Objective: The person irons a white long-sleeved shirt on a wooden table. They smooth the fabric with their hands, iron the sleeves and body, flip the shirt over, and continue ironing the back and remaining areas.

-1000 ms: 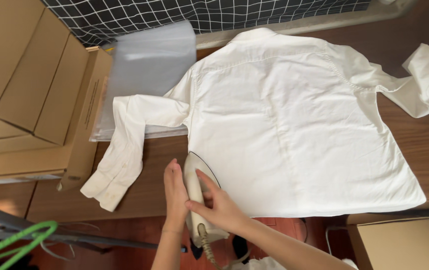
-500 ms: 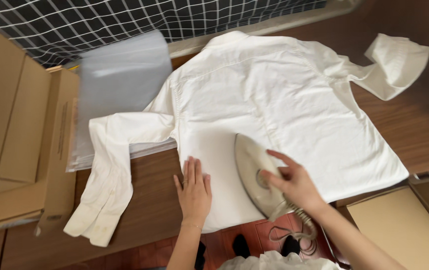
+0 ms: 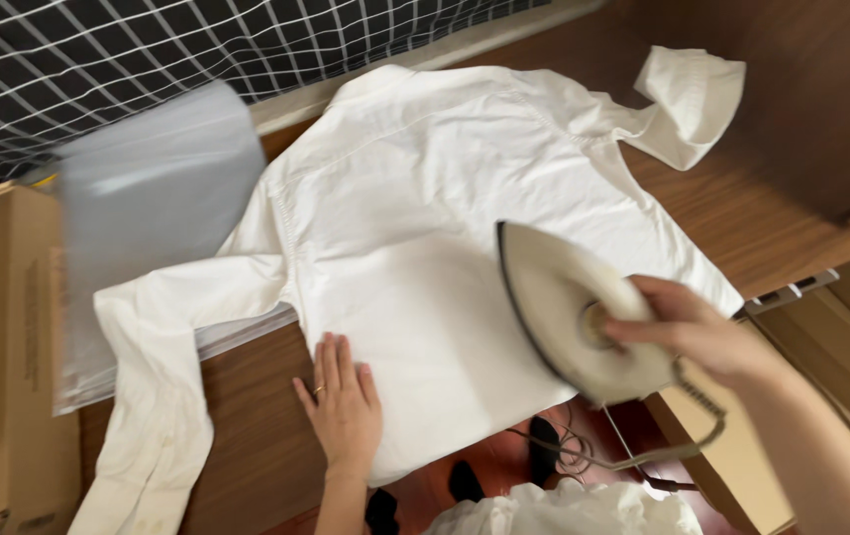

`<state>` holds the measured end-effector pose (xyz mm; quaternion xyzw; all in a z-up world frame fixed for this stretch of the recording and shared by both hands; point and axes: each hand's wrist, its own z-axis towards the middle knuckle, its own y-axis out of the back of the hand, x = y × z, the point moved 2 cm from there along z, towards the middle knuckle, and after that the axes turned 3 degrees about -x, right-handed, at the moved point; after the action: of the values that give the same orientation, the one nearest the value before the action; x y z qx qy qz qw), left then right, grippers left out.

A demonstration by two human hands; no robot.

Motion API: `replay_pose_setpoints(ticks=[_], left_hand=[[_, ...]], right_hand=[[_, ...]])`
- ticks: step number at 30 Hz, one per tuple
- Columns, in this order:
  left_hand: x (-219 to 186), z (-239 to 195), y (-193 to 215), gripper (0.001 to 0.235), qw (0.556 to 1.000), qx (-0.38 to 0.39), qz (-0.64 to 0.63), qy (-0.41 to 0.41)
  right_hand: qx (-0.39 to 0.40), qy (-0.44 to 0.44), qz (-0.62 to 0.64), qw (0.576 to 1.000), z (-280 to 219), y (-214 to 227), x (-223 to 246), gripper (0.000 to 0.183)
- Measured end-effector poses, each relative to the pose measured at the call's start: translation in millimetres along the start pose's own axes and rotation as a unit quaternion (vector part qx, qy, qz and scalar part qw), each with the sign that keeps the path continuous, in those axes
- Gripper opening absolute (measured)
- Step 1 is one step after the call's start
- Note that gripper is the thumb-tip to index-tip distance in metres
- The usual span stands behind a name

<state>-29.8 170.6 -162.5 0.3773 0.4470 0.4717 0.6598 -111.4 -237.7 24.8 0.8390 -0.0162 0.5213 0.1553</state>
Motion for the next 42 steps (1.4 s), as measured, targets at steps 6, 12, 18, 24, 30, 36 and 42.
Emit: replay_pose_setpoints(ticks=[6,12,18,24,30,36,42], left_hand=[[-10.3,-0.5,-0.6,0.053,0.995,-0.088,0.039,0.002],[-61.6,31.1,-30.8,0.066,0.998,-0.014,0.022,0.055],[-113.1,63.1,-65.1,0.065,0.999,0.020,-0.015,0.033],[-119.6,64.5,-55.7,0.060,0.999,-0.037,-0.012,0.019],[-116.7,62.6,-62.0,0.058,0.998,-0.067,-0.003,0.013],[-106.1,58.2,-61.2,0.061,0.996,-0.074,0.000,-0.040],[-102.2,57.6,-52.5,0.062,0.996,-0.072,-0.004,-0.056]], right_hand=[[-0.212,0.127,-0.092,0.965,42.3,167.9,-67.0,0.049],[-0.336,0.109,-0.046,0.934,82.9,235.7,-87.1,0.041],[-0.304,0.188,0.186,0.915,130.9,255.6,-114.5,0.035],[-0.297,0.179,0.251,0.904,137.0,235.1,-102.3,0.035],[-0.331,0.112,0.250,0.903,125.2,232.0,-141.4,0.032],[-0.429,0.084,0.143,0.888,97.4,193.6,-130.8,0.040],[-0.534,0.328,-0.140,0.767,74.6,97.6,-140.8,0.045]])
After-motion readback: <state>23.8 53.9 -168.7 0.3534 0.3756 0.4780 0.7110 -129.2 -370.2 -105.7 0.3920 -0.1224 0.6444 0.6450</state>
